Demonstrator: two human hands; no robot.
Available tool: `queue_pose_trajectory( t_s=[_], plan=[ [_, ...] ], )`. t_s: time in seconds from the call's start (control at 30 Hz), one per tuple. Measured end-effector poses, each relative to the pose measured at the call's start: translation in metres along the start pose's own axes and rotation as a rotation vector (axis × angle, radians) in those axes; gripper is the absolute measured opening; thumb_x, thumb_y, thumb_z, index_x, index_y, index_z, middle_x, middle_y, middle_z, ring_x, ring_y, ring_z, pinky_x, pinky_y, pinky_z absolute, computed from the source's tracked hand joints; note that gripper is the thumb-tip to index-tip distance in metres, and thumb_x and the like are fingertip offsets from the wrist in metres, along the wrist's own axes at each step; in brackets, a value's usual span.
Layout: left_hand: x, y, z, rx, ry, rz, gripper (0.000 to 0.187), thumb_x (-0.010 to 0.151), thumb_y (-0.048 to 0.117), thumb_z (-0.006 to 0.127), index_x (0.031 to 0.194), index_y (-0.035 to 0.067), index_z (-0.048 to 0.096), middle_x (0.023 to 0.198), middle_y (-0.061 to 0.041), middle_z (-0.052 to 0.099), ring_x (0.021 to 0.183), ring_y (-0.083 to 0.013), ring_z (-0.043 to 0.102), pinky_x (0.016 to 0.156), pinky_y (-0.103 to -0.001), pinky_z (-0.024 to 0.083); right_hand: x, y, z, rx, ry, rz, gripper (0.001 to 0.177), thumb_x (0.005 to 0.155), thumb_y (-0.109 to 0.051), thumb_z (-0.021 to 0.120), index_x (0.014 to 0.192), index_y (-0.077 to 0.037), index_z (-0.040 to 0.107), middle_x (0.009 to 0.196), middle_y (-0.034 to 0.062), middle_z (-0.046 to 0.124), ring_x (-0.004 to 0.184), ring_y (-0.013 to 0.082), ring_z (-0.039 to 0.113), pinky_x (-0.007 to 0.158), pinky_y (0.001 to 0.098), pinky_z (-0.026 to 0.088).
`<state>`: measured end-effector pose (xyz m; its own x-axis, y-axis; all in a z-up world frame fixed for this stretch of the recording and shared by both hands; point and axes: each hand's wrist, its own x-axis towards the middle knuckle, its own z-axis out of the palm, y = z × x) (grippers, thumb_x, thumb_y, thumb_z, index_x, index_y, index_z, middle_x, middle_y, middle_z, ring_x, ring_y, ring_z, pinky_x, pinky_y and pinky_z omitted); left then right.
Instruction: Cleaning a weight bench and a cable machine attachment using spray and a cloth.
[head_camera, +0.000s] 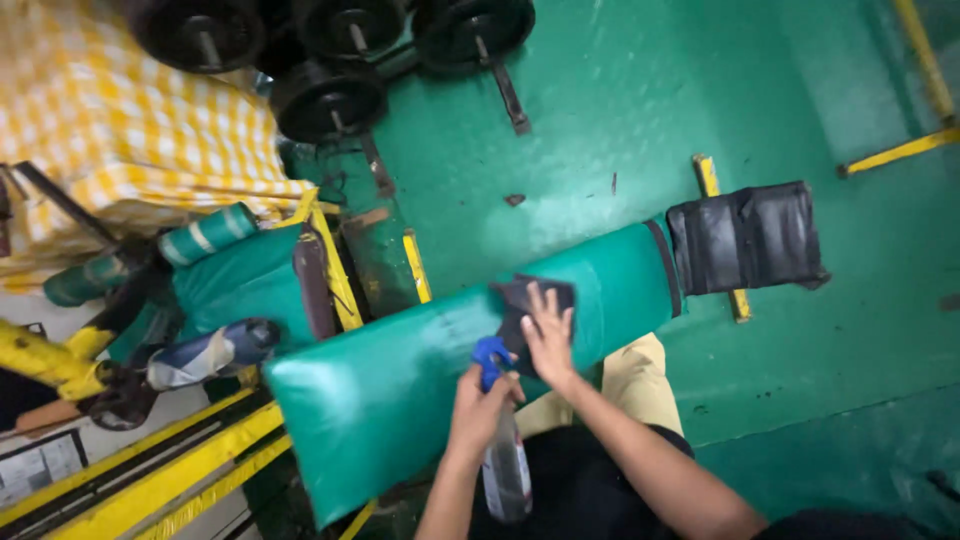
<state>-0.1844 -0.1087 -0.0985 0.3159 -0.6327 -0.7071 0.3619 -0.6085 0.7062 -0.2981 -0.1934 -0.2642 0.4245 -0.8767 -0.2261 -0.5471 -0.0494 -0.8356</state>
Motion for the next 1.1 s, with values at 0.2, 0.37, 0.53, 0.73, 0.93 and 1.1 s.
queue_pose_trajectory(
  t_s=[0.2, 0.37, 0.53, 0.73, 0.93, 1.1],
  plan=[
    [-0.013, 0.039, -0.068, -0.043, 0.112, 0.142, 0.024, 0.086, 0.007, 0.074, 0.108, 0.002, 0.067, 0.069, -0.006, 0.07, 0.059, -0.0122, 0.063, 0.055, -0.027, 0.048, -0.006, -0.086, -0.06, 1.305, -0.243, 0.692, 0.06, 0.105, -0.049, 0.05, 0.136, 0.001, 0.062, 0.131, 0.0203, 0.067, 0.121, 0.0362, 0.066, 0.109, 0.0515, 0.046],
    [-0.053, 0.083, -0.074, -0.062, 0.22, 0.226, 0.032, 0.083, 0.011, 0.08, 0.111, 0.004, 0.065, 0.083, -0.003, 0.069, 0.069, -0.01, 0.064, 0.06, -0.027, 0.049, -0.028, -0.151, -0.114, 1.652, -0.33, 0.719, 0.056, 0.1, -0.048, 0.051, 0.134, -0.005, 0.062, 0.129, 0.0152, 0.068, 0.114, 0.031, 0.067, 0.104, 0.0477, 0.05],
    [-0.075, 0.078, -0.062, -0.25, 0.009, 0.259, 0.035, 0.084, 0.014, 0.082, 0.113, 0.004, 0.067, 0.099, 0.002, 0.07, 0.088, -0.0074, 0.065, 0.082, -0.023, 0.053, -0.054, -0.135, -0.103, 1.729, -0.42, 0.635, 0.055, 0.101, -0.045, 0.05, 0.136, -0.005, 0.062, 0.133, 0.0175, 0.067, 0.115, 0.0318, 0.067, 0.105, 0.0478, 0.051],
    [-0.089, 0.022, -0.058, -0.085, 0.171, 0.366, 0.026, 0.08, 0.009, 0.086, 0.098, 0.001, 0.069, 0.088, 0.003, 0.063, 0.079, -0.007, 0.057, 0.074, -0.025, 0.048, -0.079, -0.116, -0.108, 1.689, -0.45, 0.757, 0.054, 0.101, -0.044, 0.048, 0.134, -0.005, 0.064, 0.129, 0.0182, 0.069, 0.112, 0.0324, 0.069, 0.104, 0.0476, 0.051],
    [-0.112, 0.031, -0.053, -0.099, 0.311, 0.442, 0.025, 0.079, 0.008, 0.084, 0.1, 0.003, 0.069, 0.082, 0.006, 0.057, 0.073, -0.005, 0.054, 0.069, -0.023, 0.045, -0.11, -0.176, -0.16, 1.615, -0.479, 0.711, 0.066, 0.1, -0.06, 0.042, 0.131, -0.006, 0.064, 0.127, 0.0162, 0.069, 0.112, 0.0333, 0.067, 0.103, 0.0489, 0.05],
    [-0.129, 0.064, -0.066, -0.025, 0.32, 0.44, 0.024, 0.083, 0.012, 0.084, 0.101, 0.002, 0.073, 0.081, 0.002, 0.056, 0.072, -0.0058, 0.053, 0.068, -0.024, 0.045, -0.124, -0.24, -0.181, 1.567, -0.356, 0.644, 0.076, 0.099, -0.07, 0.035, 0.138, -0.009, 0.059, 0.136, 0.0129, 0.064, 0.12, 0.0319, 0.061, 0.108, 0.0485, 0.044]
  ],
)
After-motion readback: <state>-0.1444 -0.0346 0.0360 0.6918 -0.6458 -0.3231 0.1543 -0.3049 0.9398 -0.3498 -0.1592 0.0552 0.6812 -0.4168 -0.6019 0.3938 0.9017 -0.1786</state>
